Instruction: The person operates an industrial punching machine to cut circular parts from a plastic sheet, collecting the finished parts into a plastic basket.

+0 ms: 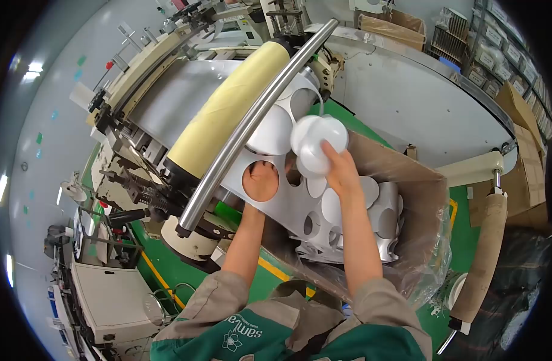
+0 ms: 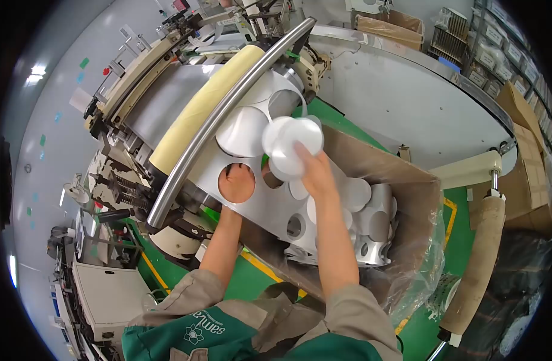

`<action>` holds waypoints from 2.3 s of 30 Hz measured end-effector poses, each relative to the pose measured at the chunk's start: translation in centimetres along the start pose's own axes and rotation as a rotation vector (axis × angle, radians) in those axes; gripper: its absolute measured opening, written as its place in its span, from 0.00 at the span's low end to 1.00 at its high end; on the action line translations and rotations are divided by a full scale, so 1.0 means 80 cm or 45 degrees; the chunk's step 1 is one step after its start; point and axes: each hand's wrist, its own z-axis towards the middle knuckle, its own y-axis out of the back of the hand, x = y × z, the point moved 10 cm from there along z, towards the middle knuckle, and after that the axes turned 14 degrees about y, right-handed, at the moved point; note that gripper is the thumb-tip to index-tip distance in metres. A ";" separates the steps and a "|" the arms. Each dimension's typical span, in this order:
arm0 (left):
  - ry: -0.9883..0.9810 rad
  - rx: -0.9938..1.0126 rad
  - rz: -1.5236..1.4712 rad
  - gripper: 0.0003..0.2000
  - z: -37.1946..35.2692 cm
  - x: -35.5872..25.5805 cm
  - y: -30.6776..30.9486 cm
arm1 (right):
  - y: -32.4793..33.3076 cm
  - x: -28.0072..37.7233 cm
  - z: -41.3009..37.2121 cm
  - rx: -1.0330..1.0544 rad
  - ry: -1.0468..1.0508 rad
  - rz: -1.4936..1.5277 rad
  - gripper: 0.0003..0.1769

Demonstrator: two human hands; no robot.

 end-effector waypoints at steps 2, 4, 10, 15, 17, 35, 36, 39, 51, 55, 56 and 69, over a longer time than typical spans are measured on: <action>0.035 -0.011 0.022 0.25 0.001 0.002 0.000 | -0.036 -0.019 0.037 0.138 -0.064 -0.165 0.22; 0.074 -0.010 0.054 0.26 0.000 0.006 0.001 | -0.061 -0.040 0.059 0.296 -0.152 -0.262 0.24; 0.103 -0.115 0.002 0.27 -0.004 0.015 -0.008 | -0.060 -0.056 0.055 0.315 -0.354 -0.257 0.27; 0.133 -0.047 0.009 0.25 -0.005 0.016 -0.017 | -0.056 -0.059 0.046 0.439 -0.518 -0.210 0.27; 0.150 -0.024 0.002 0.24 -0.004 0.021 -0.024 | -0.041 -0.053 0.050 0.354 -0.381 -0.057 0.28; 0.933 -0.456 0.581 0.24 -0.101 0.192 0.167 | 0.271 -0.066 -0.269 -0.832 -0.031 -0.054 0.25; 1.011 -0.411 0.663 0.25 -0.115 0.203 0.178 | 0.268 -0.057 -0.296 -0.811 -0.063 -0.106 0.25; 1.256 -0.292 0.796 0.26 -0.156 0.242 0.170 | 0.246 -0.010 -0.387 -0.738 -0.045 -0.171 0.26; 0.849 -0.382 1.537 0.09 -0.231 0.371 0.053 | 0.322 0.145 -0.916 -1.772 0.455 -0.184 0.27; 1.158 0.042 1.471 0.08 -0.281 0.506 -0.067 | 0.383 0.065 -1.079 -2.268 0.635 -0.088 0.26; 1.200 0.171 1.445 0.08 -0.298 0.534 -0.105 | 0.406 0.028 -1.127 -2.475 0.521 -0.148 0.24; 1.796 1.555 1.164 0.11 -0.515 0.619 -0.305 | 0.503 -0.069 -1.170 -2.603 0.504 -0.064 0.14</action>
